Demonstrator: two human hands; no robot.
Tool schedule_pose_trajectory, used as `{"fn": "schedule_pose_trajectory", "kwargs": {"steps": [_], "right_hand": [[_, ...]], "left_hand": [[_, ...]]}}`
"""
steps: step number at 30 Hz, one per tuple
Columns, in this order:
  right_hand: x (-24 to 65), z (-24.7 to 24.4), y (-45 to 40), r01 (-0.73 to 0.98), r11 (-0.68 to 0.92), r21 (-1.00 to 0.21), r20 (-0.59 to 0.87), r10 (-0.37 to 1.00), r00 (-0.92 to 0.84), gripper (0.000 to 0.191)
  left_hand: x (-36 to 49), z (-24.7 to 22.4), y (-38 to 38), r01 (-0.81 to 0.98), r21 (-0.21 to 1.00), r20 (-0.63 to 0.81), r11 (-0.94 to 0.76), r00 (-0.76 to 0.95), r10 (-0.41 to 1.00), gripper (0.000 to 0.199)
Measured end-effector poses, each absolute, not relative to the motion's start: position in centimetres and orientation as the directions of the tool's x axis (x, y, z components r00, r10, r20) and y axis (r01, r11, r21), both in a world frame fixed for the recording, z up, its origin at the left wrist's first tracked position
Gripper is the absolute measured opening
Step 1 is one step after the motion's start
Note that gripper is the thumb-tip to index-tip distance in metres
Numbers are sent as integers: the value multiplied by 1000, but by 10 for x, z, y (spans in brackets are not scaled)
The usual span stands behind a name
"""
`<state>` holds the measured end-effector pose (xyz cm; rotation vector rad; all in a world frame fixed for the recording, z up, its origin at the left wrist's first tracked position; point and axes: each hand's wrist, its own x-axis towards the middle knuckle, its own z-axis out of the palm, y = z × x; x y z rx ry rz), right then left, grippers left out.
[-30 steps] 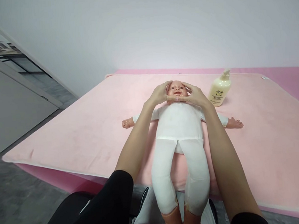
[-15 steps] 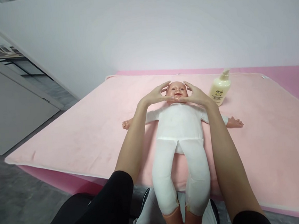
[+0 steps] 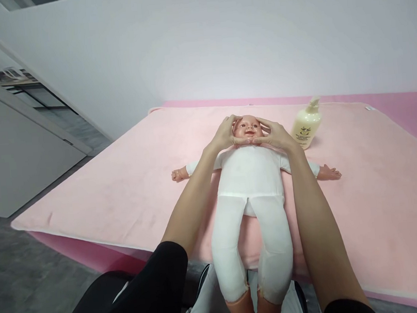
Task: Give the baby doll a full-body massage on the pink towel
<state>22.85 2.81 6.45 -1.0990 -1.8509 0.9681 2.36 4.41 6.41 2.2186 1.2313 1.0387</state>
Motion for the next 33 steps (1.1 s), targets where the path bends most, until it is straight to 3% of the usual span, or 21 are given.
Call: {"fn": "schedule_pose_trajectory", "kwargs": {"steps": [5, 9, 12, 15, 17, 19, 22, 25, 33], "right_hand": [[233, 65, 26, 325, 363, -873, 263, 913, -312, 60], [235, 69, 24, 321, 351, -880, 236, 908, -347, 51], [239, 85, 21, 305, 322, -896, 235, 928, -290, 44], [251, 108, 17, 237, 481, -844, 489, 872, -28, 33], [266, 119, 17, 261, 618, -742, 668, 713, 211, 29], [283, 122, 17, 359, 634, -684, 729, 600, 330, 31], [304, 110, 20, 529, 517, -672, 707, 661, 252, 38], [313, 93, 25, 668, 407, -623, 661, 730, 171, 43], [313, 71, 38, 695, 334, -637, 632, 742, 223, 45]], "left_hand": [[12, 56, 50, 386, 795, 387, -468, 272, 881, 55], [-6, 61, 46, 280, 888, 274, -364, 312, 910, 59], [-13, 75, 44, 275, 909, 258, -314, 223, 940, 62], [7, 94, 45, 228, 871, 408, -434, 156, 900, 61], [40, 102, 46, 173, 840, 472, -514, 232, 850, 60], [83, 102, 46, 148, 837, 448, -527, 368, 815, 60], [144, 92, 47, 141, 888, 297, -438, 551, 780, 68], [179, 84, 50, 77, 941, 215, -328, 613, 760, 78], [189, 95, 51, 7, 979, 162, -206, 591, 791, 79]]}}
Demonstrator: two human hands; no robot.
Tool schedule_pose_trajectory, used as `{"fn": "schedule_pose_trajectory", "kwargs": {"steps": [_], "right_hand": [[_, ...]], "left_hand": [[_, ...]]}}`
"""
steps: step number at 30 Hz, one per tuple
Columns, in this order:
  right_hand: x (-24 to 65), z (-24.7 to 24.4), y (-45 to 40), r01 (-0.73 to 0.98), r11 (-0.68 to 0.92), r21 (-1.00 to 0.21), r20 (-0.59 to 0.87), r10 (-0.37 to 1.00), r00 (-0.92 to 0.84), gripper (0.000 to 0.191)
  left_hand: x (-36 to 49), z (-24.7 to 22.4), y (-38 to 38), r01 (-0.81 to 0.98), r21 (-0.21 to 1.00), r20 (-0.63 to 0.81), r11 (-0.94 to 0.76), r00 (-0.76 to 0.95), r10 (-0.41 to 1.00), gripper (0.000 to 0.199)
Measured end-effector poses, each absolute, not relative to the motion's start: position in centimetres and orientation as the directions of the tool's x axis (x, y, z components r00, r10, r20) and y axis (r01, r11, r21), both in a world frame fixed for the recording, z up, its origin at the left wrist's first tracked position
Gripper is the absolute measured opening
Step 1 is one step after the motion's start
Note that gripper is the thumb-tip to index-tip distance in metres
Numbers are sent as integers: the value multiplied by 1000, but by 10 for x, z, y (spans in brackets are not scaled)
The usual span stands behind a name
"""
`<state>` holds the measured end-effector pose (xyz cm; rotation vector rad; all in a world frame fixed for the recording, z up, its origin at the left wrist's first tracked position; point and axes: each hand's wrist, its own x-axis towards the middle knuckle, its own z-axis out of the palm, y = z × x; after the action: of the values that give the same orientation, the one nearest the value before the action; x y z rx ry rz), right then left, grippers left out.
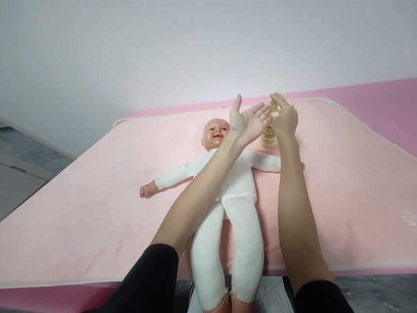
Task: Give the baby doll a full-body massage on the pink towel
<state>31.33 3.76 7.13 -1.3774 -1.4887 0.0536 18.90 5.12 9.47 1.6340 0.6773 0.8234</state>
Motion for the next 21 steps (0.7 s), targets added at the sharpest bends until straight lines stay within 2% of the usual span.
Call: {"fn": "schedule_pose_trajectory", "kwargs": {"steps": [5, 8, 10, 12, 17, 21], "right_hand": [[323, 78, 40, 679, 351, -645, 608, 774, 178, 48], [320, 76, 42, 674, 351, -650, 611, 769, 188, 45], [316, 72, 44, 668, 351, -656, 622, 754, 214, 42], [312, 70, 45, 659, 362, -659, 642, 727, 243, 40], [314, 81, 45, 637, 404, -656, 690, 664, 289, 37], [320, 82, 48, 632, 460, -623, 738, 613, 282, 38]], "left_hand": [[185, 94, 42, -87, 983, 180, -159, 580, 795, 73], [185, 94, 42, -88, 990, 143, -113, 554, 820, 73], [184, 96, 41, -111, 993, 101, -50, 527, 844, 71], [183, 101, 35, -210, 976, 61, 54, 507, 860, 69], [181, 112, 16, -570, 766, 43, 296, 506, 862, 70], [184, 109, 19, -642, 695, 56, 322, 496, 867, 66]]}}
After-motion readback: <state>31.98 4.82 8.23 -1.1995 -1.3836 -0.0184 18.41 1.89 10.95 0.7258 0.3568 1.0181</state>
